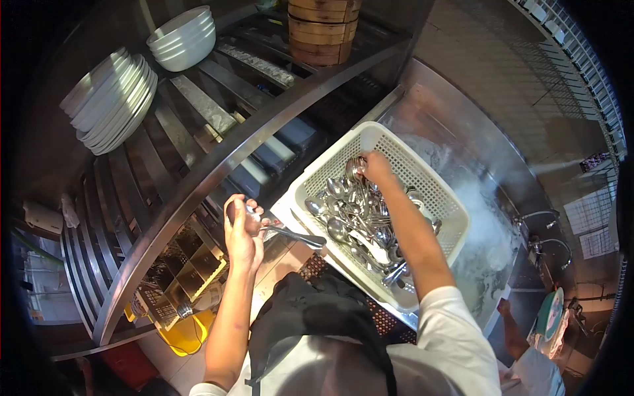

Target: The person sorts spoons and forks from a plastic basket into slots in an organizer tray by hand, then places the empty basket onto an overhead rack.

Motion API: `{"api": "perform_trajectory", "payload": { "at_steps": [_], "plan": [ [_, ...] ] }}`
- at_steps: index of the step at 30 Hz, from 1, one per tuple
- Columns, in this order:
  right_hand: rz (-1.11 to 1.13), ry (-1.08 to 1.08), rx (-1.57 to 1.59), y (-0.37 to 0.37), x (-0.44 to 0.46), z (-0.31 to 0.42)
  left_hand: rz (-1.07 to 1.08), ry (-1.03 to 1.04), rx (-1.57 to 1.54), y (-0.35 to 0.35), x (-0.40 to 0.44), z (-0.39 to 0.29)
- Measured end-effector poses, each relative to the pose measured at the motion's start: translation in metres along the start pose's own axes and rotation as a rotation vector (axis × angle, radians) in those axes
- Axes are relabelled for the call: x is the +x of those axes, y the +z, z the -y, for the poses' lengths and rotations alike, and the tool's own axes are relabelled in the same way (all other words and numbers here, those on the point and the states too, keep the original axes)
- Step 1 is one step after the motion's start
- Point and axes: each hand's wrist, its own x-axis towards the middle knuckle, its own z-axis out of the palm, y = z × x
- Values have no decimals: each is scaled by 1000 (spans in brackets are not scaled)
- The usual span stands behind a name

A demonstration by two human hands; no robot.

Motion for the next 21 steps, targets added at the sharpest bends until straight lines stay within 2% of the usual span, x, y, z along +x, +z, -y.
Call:
{"api": "perform_trajectory", "payload": {
  "at_steps": [1, 3, 4, 7, 8, 9, 11, 12, 13, 15, 16, 18, 19, 21],
  "plan": [
    [4, -3, 6, -2, 0, 4, 0, 11, 0, -6, -3, -3],
    [55, -115, -202, -4, 1, 9, -18, 49, 12, -13, -8, -9],
    [172, -92, -154, -6, 5, 9, -13, 51, 6, -17, -9, -10],
    [265, -84, 23, 1, 5, 5, -43, 46, 6, -23, -12, -8],
    [156, -158, 245, 26, 14, -14, -47, 41, 23, -23, -14, -9],
    [157, -163, 247, 21, 13, -19, -50, 45, 24, -24, -15, -9],
    [219, -113, 481, 6, 8, -24, -25, 51, 19, -27, -14, -10],
    [135, -68, 571, 18, 11, -39, -20, 54, 14, -27, -13, -10],
    [136, -65, 571, 4, 1, -33, -20, 51, 14, -25, -11, -9],
    [-101, -65, 438, -42, -21, -22, 7, 38, 7, -17, -5, -6],
    [-96, -60, 436, -66, -33, -12, 38, 36, 43, -11, -1, -2],
    [-135, -76, 716, -109, -50, 13, 90, -2, 125, 10, 7, 8],
    [-140, -71, 718, -121, -55, 23, 123, -28, 166, 23, 13, 14],
    [-218, -355, 692, -136, -59, 39, 274, -41, 239, 44, 31, 36]
  ]
}}
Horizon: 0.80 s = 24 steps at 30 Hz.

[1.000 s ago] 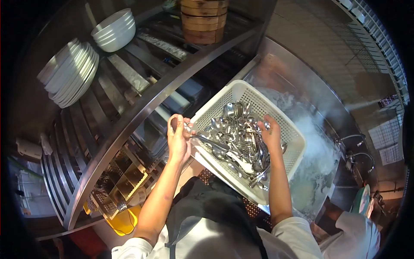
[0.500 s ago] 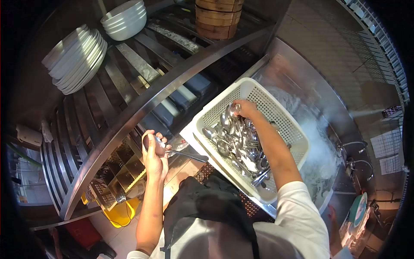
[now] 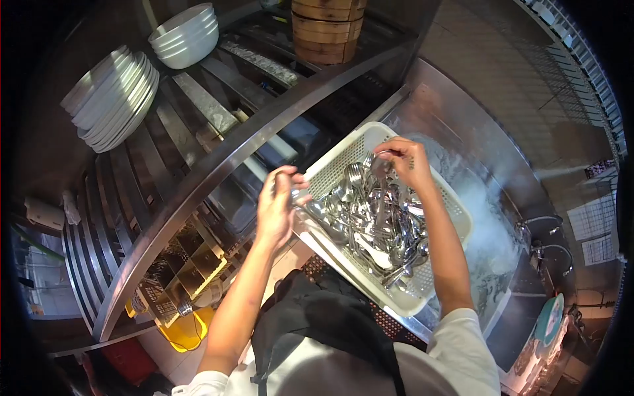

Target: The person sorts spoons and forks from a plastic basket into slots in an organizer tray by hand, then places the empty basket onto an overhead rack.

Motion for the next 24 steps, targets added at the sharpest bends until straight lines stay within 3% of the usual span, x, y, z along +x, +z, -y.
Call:
{"api": "perform_trajectory", "payload": {
  "at_steps": [2, 4, 5, 8, 10, 16, 18, 20, 22, 24],
  "plan": [
    [27, 58, 117, 14, 4, 14, 134, -78, -65, 24, 22, 10],
    [91, -32, 163, 31, 7, 30, 230, -131, -86, 37, 40, 22],
    [89, -33, 198, 41, 8, 35, 210, -108, 2, 40, 48, 32],
    [75, -80, 121, 53, 13, 42, 216, -227, -130, 43, 51, 28],
    [199, 157, 152, 53, 15, 52, 212, -276, -146, 38, 47, 24],
    [213, 57, 206, 70, 17, 40, 258, -414, -306, 26, 42, 28],
    [110, -177, 24, 75, 18, 29, 229, -434, -269, 25, 41, 30],
    [133, -87, 27, 74, 20, 20, 226, -410, -253, 27, 36, 30],
    [-158, 79, 159, 77, 22, -25, 25, -405, -138, 26, 30, 29],
    [-173, 311, -53, 71, 16, -88, -34, -325, -97, 23, 19, 21]
  ]
}}
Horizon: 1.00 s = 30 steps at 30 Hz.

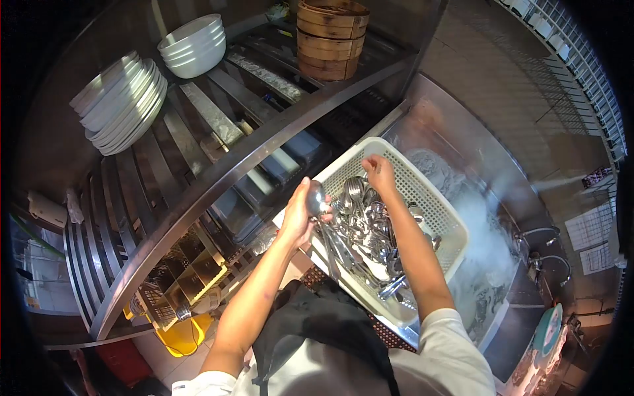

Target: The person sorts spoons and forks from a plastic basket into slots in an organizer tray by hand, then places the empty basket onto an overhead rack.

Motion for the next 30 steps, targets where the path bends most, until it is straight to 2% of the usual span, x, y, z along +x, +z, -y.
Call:
{"api": "perform_trajectory", "payload": {
  "at_steps": [1, 3, 4, 6, 8, 11, 15, 18, 20, 24, 26, 30],
  "plan": [
    [0, 0, -1, 6, 1, -28, -21, 16, 15, -3, -3, -1],
    [205, 51, -407, 17, -3, -59, -42, 31, 34, -6, -10, -5],
    [205, 54, -405, 23, -8, -64, -38, 25, 7, -6, -15, -8],
    [136, -139, -578, 38, -15, -65, -35, 17, -22, -9, -19, -9],
    [137, -68, -545, 39, -12, -61, -23, 21, -54, -14, -21, -7],
    [267, 81, -334, 37, -2, -62, -30, 31, -42, -19, -23, -6],
    [255, 47, -359, 30, -9, -63, -17, 48, -42, -26, -22, -9],
    [226, -90, -384, 1, -22, -25, -8, 70, -41, -25, -24, -13],
    [53, -195, -186, -20, -30, -7, 5, 82, -43, -27, -22, -15],
    [-78, -289, -144, -62, -38, 34, 49, 88, -65, -22, -15, -19],
    [-193, -446, -149, -82, -37, 60, 49, 78, -70, -17, -7, -16],
    [-134, -469, -174, -110, -34, 98, 83, 55, 9, 10, 16, -10]
  ]
}}
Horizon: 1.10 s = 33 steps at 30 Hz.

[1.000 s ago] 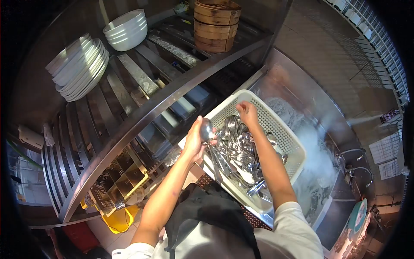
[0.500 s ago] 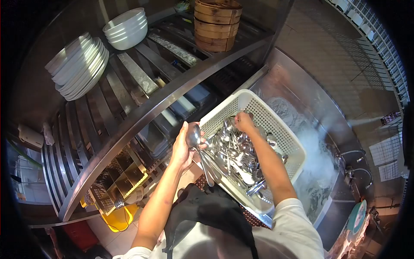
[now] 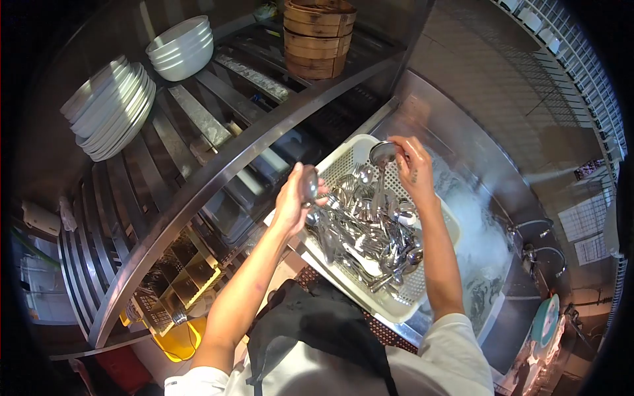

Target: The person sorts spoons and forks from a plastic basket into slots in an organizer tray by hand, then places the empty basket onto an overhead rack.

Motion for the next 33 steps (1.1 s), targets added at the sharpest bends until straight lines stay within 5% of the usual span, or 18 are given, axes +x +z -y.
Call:
{"api": "perform_trajectory", "payload": {
  "at_steps": [9, 13, 16, 20, 26, 29, 30, 33],
  "plan": [
    [335, 190, 177, 38, -12, 18, 281, -149, -94, 42, 27, 34],
    [221, 370, 160, 30, -14, 16, 167, -281, -137, 25, 26, 52],
    [44, 269, 85, 24, -11, 6, 280, -324, -243, 14, 28, 64],
    [124, 263, 57, 30, -29, 13, 232, -314, -315, 12, 27, 76],
    [76, 332, 64, 83, -79, 19, 153, -327, 77, 18, 25, 90],
    [114, 194, 363, 103, -81, 36, -42, -169, -149, 31, -16, 48],
    [328, 194, 273, 97, -76, 50, -28, -128, -196, 23, -24, 43],
    [492, 346, 562, 93, -75, 118, 64, 37, -385, -16, -49, 18]
  ]
}}
